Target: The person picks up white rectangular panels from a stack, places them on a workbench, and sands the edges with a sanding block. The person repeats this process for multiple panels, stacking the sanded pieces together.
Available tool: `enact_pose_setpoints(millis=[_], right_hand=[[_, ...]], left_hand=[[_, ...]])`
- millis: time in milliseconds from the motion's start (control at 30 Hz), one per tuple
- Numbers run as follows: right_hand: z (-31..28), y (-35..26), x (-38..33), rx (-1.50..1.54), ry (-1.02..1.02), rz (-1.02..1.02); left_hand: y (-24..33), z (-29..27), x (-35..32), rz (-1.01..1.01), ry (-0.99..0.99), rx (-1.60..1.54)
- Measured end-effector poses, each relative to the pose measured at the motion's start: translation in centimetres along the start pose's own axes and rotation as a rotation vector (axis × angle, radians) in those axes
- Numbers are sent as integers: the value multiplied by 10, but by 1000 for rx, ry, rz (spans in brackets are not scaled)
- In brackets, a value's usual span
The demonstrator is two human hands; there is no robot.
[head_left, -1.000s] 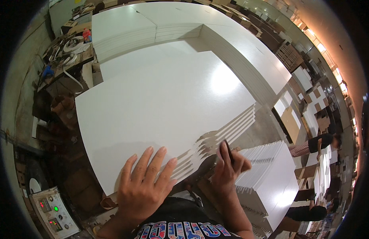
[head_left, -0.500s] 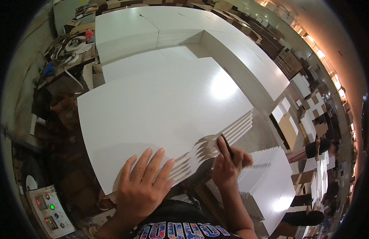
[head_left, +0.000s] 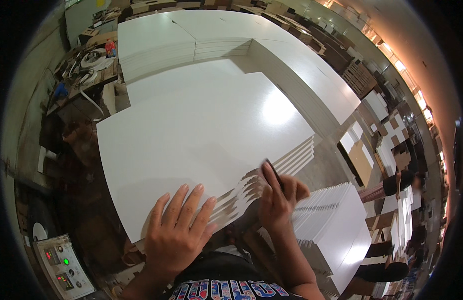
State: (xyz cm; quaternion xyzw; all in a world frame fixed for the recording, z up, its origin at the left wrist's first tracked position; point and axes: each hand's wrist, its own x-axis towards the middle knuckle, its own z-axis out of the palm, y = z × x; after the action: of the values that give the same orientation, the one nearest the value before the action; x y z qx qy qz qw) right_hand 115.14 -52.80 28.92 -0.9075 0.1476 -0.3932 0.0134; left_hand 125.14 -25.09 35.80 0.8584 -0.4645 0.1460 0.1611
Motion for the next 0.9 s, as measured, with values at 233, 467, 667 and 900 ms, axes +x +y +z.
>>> enact_pose_setpoints(millis=[233,467,667,900], right_hand=[[-2,-14,-35,17,-58,-22],[-26,0,-30,148,25,15],[-6,-9,-2,44,-25,-84],[-6,1,-64,194,-53,-81]], left_hand=[[-6,6,-7,12,10,-60],[-1,3,-4,8,15,-9],[2,1,-1,7,40,31],[-4,6,-8,11,74,-72]])
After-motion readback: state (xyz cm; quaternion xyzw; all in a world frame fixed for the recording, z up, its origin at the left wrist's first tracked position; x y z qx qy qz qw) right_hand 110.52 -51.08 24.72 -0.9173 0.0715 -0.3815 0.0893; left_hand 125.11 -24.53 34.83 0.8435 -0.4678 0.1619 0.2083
